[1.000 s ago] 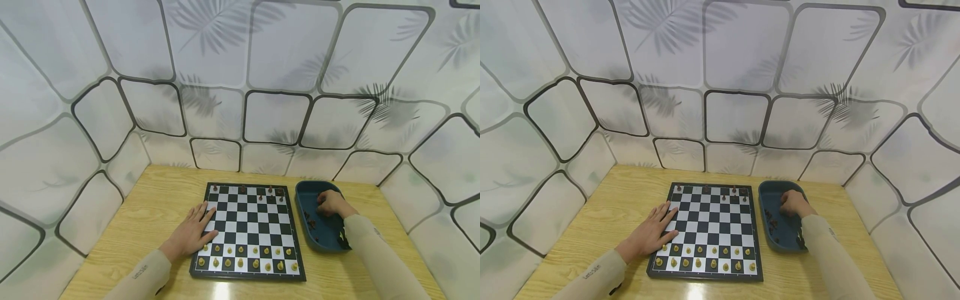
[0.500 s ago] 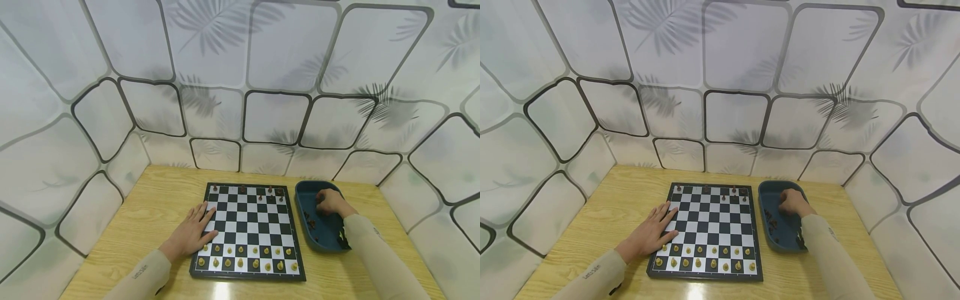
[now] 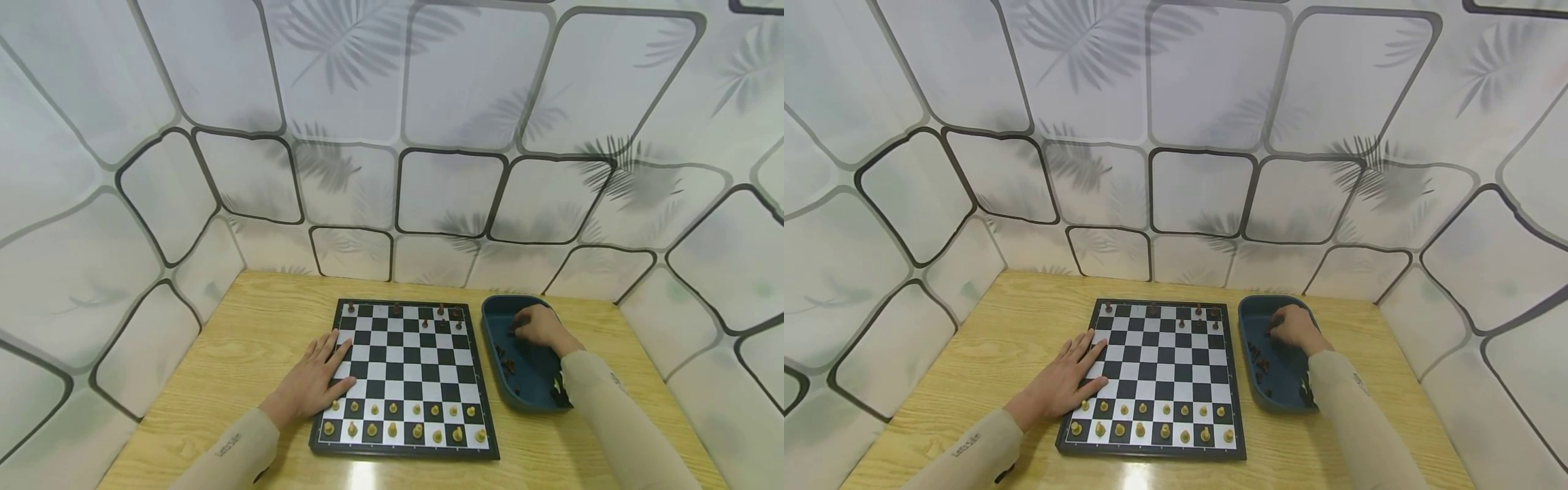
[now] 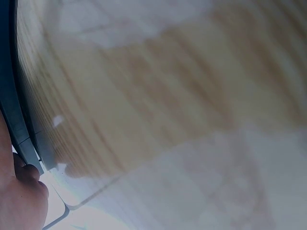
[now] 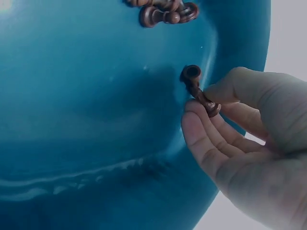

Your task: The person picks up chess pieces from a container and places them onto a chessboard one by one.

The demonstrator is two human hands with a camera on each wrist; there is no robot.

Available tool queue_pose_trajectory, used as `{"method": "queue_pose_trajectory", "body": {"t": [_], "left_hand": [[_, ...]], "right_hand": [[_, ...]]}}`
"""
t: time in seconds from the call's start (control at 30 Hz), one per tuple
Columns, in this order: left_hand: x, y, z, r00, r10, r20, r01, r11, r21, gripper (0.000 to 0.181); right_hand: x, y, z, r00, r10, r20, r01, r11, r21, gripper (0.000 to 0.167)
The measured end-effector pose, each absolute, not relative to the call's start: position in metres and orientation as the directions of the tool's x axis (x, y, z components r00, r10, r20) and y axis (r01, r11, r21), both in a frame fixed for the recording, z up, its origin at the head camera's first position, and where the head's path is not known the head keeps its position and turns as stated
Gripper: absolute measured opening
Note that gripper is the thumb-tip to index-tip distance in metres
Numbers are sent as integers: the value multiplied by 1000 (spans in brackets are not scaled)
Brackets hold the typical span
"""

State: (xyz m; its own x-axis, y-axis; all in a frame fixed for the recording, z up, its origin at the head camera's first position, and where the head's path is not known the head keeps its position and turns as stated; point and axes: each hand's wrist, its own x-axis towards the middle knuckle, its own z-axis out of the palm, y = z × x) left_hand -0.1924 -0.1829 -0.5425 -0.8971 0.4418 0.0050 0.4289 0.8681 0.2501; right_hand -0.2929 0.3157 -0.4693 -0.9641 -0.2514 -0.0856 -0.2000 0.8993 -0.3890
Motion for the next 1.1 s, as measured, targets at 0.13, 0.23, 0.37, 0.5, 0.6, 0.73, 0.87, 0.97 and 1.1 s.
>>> {"method": "queue_pose_trajectory", "body": {"t": [0.13, 0.23, 0.37, 0.5, 0.6, 0.73, 0.87, 0.97, 1.1], "left_hand": [[-192, -182, -542, -898, 441, 6, 429, 869, 246, 84], [-192, -183, -542, -898, 440, 3, 427, 870, 247, 84], [-192, -183, -542, -899, 439, 2, 426, 870, 249, 83], [-191, -183, -543, -898, 441, 8, 428, 868, 251, 83], [-191, -183, -543, -896, 443, 11, 431, 866, 255, 83], [-191, -183, -542, -896, 445, 12, 432, 864, 259, 83], [-191, -183, -542, -896, 444, 17, 433, 864, 256, 83], [-192, -183, -543, -896, 443, 19, 433, 865, 253, 83], [-192, -183, -543, -896, 445, 16, 434, 865, 252, 84]], "right_hand": [[-293, 314, -466, -964, -262, -36, -226, 887, -404, 31], [-293, 312, -462, -963, -267, -30, -230, 877, -421, 28], [-292, 306, -456, -964, -266, -24, -230, 871, -434, 24], [-292, 300, -454, -966, -260, 8, -236, 863, -446, 19], [-291, 297, -454, -965, -261, 16, -239, 855, -460, 21], [-290, 295, -454, -962, -273, -13, -231, 840, -490, 26], [-290, 293, -454, -958, -287, -20, -238, 831, -503, 24], [-291, 290, -454, -957, -291, 7, -254, 824, -507, 20], [-293, 285, -455, -959, -281, 29, -251, 802, -542, 17]]}}
